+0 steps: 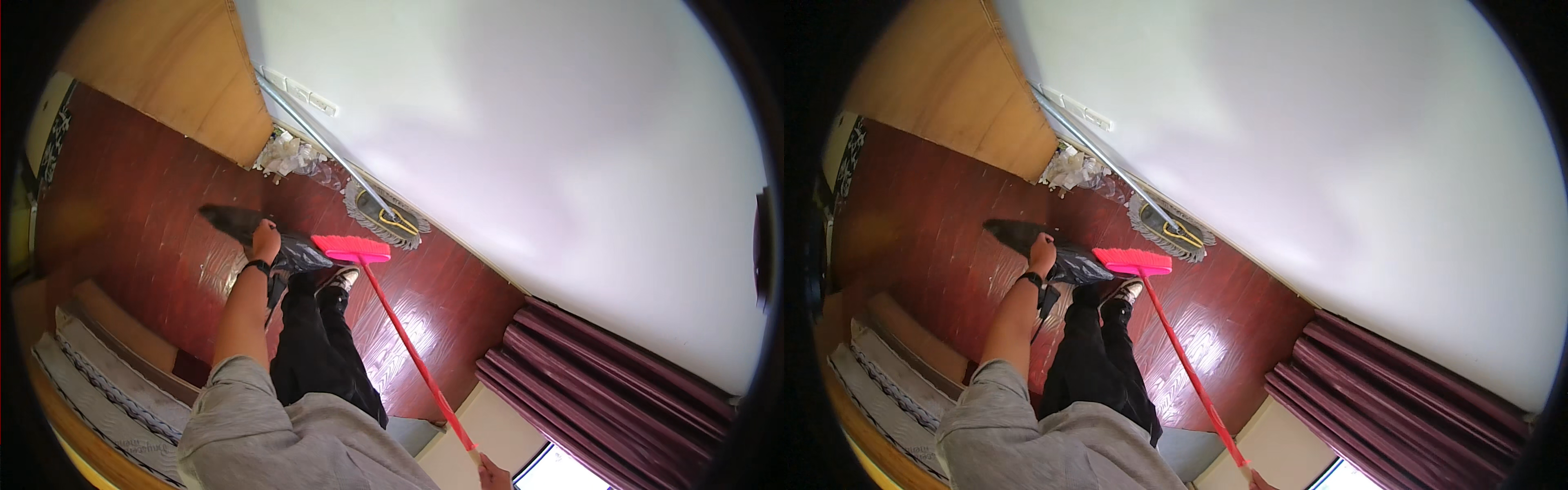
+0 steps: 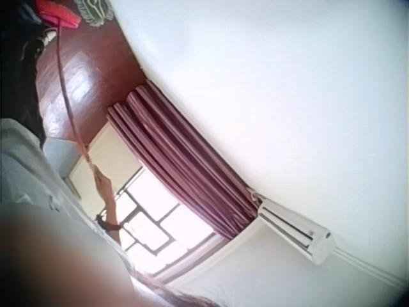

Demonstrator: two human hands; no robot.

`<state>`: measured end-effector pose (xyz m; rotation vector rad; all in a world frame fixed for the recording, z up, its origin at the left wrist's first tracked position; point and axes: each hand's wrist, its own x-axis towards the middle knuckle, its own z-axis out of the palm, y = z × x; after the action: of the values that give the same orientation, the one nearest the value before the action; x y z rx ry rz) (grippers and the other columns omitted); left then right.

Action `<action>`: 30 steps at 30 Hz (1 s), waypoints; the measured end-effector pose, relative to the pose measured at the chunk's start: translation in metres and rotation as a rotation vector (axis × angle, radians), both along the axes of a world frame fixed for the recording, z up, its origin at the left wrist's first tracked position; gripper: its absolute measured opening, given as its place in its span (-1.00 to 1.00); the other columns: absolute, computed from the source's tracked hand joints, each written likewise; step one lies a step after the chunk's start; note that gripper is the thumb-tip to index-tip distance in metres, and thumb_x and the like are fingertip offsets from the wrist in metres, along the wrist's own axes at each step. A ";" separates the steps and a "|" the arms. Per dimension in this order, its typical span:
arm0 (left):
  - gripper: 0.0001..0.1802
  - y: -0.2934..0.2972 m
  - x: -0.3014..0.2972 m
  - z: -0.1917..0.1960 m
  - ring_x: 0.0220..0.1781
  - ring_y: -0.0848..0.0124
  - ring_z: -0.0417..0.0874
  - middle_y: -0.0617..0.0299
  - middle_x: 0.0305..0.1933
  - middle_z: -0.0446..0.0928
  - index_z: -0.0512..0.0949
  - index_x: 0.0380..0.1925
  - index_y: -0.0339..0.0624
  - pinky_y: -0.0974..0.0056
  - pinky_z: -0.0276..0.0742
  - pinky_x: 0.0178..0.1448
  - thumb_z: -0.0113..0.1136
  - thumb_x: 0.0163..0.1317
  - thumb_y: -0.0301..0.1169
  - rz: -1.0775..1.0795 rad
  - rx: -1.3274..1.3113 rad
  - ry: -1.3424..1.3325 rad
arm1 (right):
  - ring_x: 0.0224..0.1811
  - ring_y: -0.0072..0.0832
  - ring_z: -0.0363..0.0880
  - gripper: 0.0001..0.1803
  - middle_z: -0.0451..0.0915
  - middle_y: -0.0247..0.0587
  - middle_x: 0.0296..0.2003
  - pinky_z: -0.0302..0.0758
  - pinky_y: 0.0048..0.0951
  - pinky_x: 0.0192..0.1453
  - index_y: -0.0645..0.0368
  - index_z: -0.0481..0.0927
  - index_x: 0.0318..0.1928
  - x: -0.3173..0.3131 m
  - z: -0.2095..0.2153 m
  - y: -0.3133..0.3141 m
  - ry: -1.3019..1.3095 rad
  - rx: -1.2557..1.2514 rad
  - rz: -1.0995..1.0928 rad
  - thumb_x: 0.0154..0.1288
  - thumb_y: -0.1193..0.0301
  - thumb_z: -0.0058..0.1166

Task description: Sweep up trash into a pile and collect it using a trash bag.

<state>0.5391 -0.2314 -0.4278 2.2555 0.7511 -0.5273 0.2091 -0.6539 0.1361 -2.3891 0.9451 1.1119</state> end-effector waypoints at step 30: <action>-0.80 0.081 -0.290 0.072 -0.46 0.33 0.57 0.20 -0.48 0.55 0.49 -0.37 -0.09 0.21 0.49 -0.42 -0.04 0.20 -0.23 0.231 -0.205 0.602 | -0.41 0.07 0.54 -0.57 0.56 0.11 -0.46 0.47 0.04 -0.31 -0.20 0.39 0.19 0.180 -0.173 -0.071 -0.431 0.209 0.808 0.31 0.29 -0.14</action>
<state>0.2494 -0.1506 -0.3562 1.7926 1.1730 -1.1344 0.3886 -0.7250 -0.0374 -2.7059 -0.3021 0.7867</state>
